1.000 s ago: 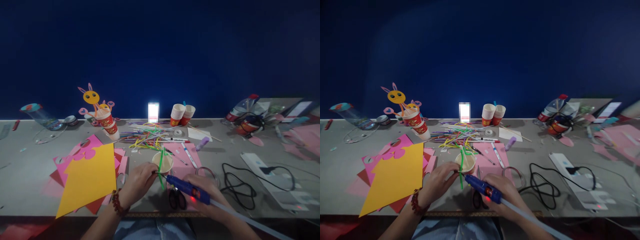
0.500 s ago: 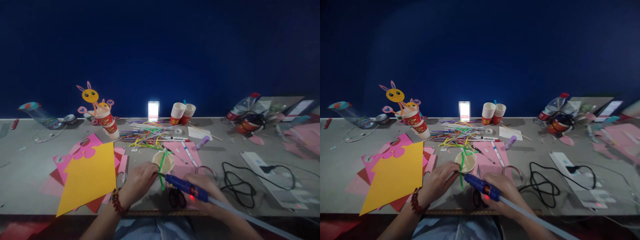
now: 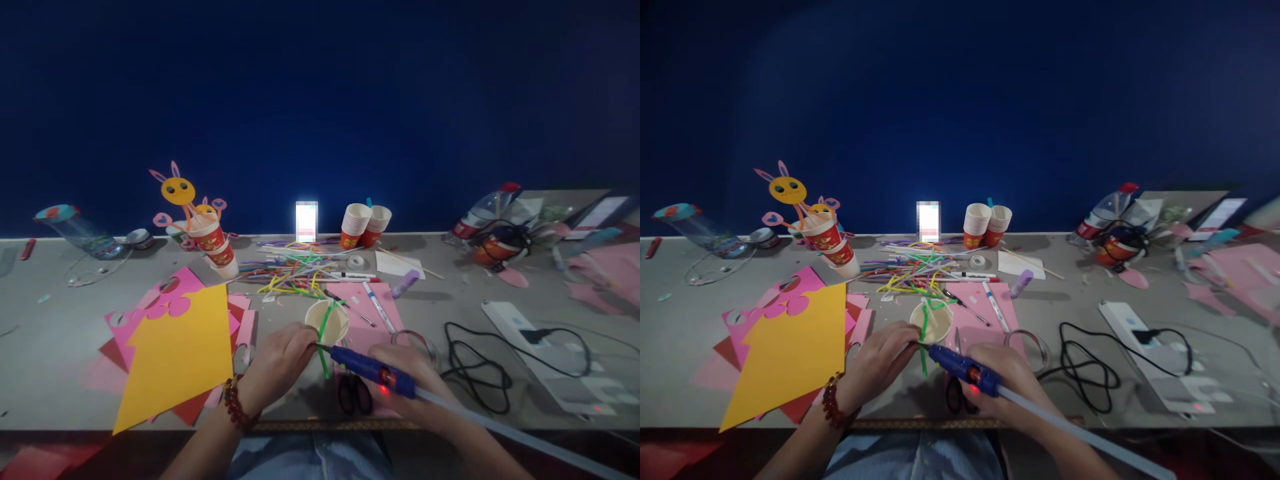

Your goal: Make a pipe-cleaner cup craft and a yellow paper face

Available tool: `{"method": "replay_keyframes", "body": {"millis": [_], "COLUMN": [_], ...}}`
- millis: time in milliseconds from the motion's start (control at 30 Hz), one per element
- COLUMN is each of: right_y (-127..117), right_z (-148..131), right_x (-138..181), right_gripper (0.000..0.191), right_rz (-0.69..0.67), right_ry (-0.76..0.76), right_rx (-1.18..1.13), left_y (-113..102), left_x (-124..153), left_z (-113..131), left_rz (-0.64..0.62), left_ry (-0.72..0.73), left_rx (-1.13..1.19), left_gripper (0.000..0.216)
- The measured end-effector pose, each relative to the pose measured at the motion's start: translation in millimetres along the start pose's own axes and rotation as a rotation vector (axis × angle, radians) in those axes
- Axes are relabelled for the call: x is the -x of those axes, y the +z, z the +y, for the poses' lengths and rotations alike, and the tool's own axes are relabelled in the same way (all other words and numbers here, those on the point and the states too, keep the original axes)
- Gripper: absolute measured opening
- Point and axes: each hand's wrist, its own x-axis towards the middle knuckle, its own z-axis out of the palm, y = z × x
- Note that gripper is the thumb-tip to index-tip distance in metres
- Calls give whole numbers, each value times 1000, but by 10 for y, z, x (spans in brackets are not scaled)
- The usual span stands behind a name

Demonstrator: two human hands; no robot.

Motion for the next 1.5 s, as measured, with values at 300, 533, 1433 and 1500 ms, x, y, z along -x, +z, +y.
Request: {"method": "replay_keyframes", "body": {"millis": [300,533,1433,1500], "right_y": [-18,-1,-51,-76], "right_z": [-24,-26,-7,-15], "right_x": [2,-11,54,70], "right_gripper": [27,30,31,31], "right_rz": [-2,7,14,28], "right_ry": [24,14,31,51], "right_rx": [15,39,29,24], "left_y": [9,2,33,31], "left_x": [-6,-11,68,78], "left_z": [-6,1,-55,-68], "left_rz": [15,7,11,24], "left_ry": [20,12,-19,-38], "left_rx": [3,-14,33,41], "left_gripper": [12,12,13,14]}}
